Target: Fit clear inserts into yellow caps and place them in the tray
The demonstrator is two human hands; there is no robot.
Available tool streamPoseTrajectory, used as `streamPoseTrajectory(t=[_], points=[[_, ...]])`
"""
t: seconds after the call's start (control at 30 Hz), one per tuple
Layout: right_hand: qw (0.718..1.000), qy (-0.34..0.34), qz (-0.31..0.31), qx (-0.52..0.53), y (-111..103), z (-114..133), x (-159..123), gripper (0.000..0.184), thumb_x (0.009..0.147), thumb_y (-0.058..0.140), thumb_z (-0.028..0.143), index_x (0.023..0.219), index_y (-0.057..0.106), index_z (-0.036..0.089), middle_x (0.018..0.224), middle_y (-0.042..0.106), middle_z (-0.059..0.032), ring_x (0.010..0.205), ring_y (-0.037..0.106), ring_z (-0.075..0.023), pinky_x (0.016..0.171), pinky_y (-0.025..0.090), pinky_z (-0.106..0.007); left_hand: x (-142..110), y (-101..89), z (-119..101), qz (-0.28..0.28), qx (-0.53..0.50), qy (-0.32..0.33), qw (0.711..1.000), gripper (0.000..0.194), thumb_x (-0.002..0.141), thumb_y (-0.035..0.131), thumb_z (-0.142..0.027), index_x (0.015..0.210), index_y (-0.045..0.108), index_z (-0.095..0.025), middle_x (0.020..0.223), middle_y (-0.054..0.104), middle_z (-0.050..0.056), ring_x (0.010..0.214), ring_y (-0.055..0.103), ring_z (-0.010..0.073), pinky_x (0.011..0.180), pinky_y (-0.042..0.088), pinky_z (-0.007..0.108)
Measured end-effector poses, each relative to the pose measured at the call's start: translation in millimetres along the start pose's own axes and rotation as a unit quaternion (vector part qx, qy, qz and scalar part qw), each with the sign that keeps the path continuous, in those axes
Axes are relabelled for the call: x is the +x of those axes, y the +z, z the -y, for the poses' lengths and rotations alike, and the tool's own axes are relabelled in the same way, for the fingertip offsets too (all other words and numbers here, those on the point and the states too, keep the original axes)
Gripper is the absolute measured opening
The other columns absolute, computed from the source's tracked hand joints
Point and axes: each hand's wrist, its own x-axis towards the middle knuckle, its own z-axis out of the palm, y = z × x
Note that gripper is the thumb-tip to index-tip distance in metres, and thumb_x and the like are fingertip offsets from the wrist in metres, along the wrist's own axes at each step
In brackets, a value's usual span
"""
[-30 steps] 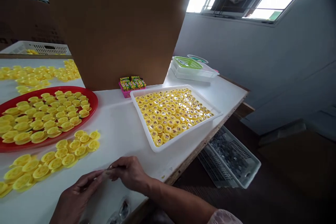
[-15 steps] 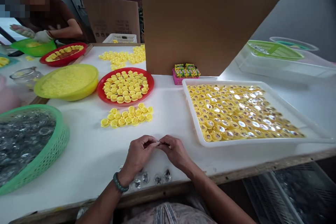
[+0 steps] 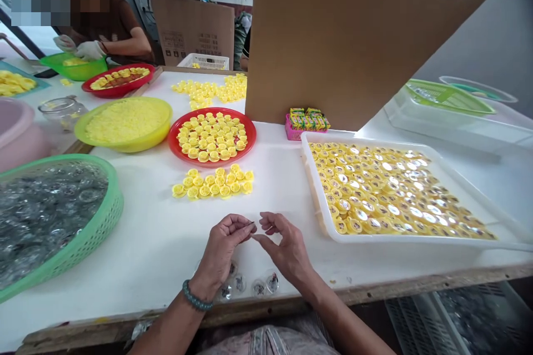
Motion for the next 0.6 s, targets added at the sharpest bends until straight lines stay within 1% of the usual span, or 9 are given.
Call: streamPoseTrajectory(t=[0.07,0.17,0.23,0.3,0.4,0.47,0.53,0.6], points=[[0.999,-0.025,-0.002,-0.045,6,3,-3,0.029,0.072,0.065,0.017,0.099,0.059,0.02,0.084,0.061,-0.0024,0.073,0.057,-0.014,0.067,0.05,-0.026,-3,1.5,0,0.003,-0.035,-0.01,0.999,0.023,0.067,0.073,-0.024,0.082,0.059,-0.015,0.082,0.066,0.005,0.086,0.061,0.0187,0.077,0.045,0.026],[0.995,-0.056,-0.022,-0.082,13,4,-4,0.028,0.074,0.058,0.01,0.099,0.06,0.021,0.086,0.061,-0.0028,0.078,0.058,-0.0144,0.07,0.049,-0.026,-7,2.9,2,0.003,-0.068,-0.009,0.998,0.024,0.065,0.075,-0.021,0.081,0.059,-0.015,0.083,0.066,0.005,0.089,0.06,0.0195,0.083,0.044,0.029],[0.994,-0.067,-0.032,-0.077,16,4,-3,0.028,0.074,0.055,0.008,0.098,0.061,0.021,0.085,0.062,-0.003,0.077,0.058,-0.0141,0.069,0.049,-0.026,-7,3.0,4,-0.003,-0.075,0.001,0.997,0.023,0.064,0.075,-0.02,0.08,0.059,-0.016,0.083,0.065,0.004,0.089,0.059,0.0191,0.085,0.042,0.03],[0.996,-0.066,-0.034,-0.049,16,5,0,0.024,0.075,0.057,0.009,0.094,0.063,0.021,0.081,0.061,-0.0022,0.073,0.057,-0.013,0.066,0.049,-0.025,-8,2.6,5,-0.009,-0.064,0.018,0.998,0.019,0.065,0.074,-0.021,0.078,0.06,-0.016,0.082,0.065,0.003,0.088,0.059,0.0184,0.086,0.041,0.03],[0.999,-0.042,-0.025,0.003,13,7,3,0.016,0.074,0.06,0.012,0.088,0.063,0.021,0.074,0.06,-0.0001,0.065,0.055,-0.0114,0.062,0.048,-0.024,-9,1.0,5,-0.014,-0.028,0.05,0.998,0.016,0.067,0.073,-0.023,0.074,0.061,-0.016,0.082,0.063,0.003,0.088,0.056,0.0182,0.087,0.041,0.03],[0.999,-0.018,-0.013,0.029,10,8,5,0.016,0.074,0.063,0.016,0.09,0.062,0.02,0.072,0.06,0.0009,0.062,0.055,-0.0109,0.061,0.048,-0.024,-9,-1.3,4,-0.02,0.01,0.062,0.998,0.016,0.068,0.073,-0.026,0.073,0.062,-0.016,0.082,0.063,0.003,0.086,0.056,0.0178,0.084,0.041,0.03],[0.999,0.0,0.004,0.046,6,8,7,0.021,0.074,0.064,0.018,0.095,0.058,0.02,0.071,0.061,0.0016,0.062,0.055,-0.0108,0.062,0.047,-0.024,-8,-5.0,3,-0.021,0.075,0.065,0.995,0.016,0.069,0.072,-0.029,0.075,0.063,-0.017,0.078,0.063,0.003,0.079,0.055,0.0174,0.077,0.043,0.029],[0.998,0.008,0.025,0.049,0,9,8,0.026,0.075,0.063,0.019,0.099,0.055,0.02,0.071,0.061,0.0021,0.062,0.054,-0.0108,0.064,0.047,-0.025,-7,-9.5,2,-0.02,0.167,0.081,0.983,0.016,0.072,0.069,-0.031,0.077,0.064,-0.017,0.077,0.064,0.004,0.074,0.056,0.0178,0.071,0.044,0.029]])
